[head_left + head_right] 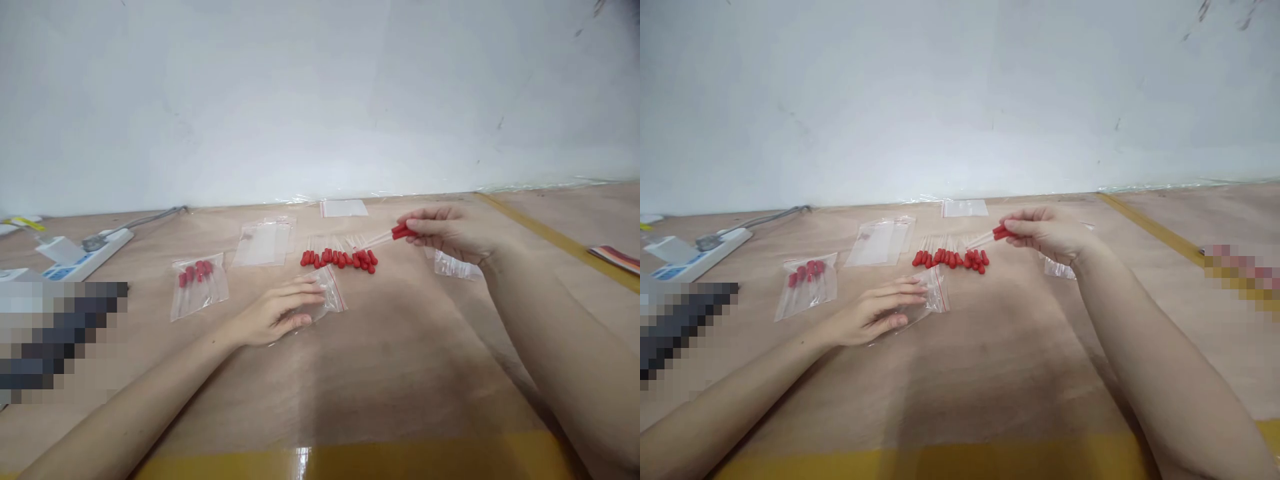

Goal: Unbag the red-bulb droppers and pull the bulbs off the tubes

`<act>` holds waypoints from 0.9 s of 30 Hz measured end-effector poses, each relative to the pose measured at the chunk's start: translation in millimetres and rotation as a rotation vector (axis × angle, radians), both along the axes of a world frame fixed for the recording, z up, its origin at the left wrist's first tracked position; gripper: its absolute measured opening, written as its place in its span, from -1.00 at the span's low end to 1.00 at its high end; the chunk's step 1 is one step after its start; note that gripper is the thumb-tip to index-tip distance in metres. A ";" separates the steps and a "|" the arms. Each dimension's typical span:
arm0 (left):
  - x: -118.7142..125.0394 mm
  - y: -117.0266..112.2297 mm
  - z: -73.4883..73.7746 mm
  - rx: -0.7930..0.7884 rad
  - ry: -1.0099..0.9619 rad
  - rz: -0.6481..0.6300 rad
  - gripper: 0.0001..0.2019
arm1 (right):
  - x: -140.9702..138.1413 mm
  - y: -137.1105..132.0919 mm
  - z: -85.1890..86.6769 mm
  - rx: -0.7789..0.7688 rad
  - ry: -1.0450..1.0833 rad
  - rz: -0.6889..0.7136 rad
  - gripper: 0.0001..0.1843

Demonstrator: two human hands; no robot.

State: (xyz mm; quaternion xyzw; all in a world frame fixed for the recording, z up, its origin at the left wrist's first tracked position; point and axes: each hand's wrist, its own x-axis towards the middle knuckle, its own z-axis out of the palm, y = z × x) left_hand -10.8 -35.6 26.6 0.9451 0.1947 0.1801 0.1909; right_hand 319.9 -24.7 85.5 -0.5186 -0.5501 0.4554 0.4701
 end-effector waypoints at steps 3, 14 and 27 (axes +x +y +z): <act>9.9 -3.8 -0.5 0.030 0.187 -0.046 -0.55 | -8.6 12.0 -3.0 0.149 0.048 -0.118 -0.82; 13.4 -18.4 -7.2 -0.013 0.344 0.002 -0.28 | -126.6 58.6 -49.0 0.595 -0.946 0.108 -0.74; 7.2 -13.2 -2.7 -0.130 0.011 0.404 -0.64 | -101.8 29.3 -54.0 0.616 -1.041 0.090 -0.75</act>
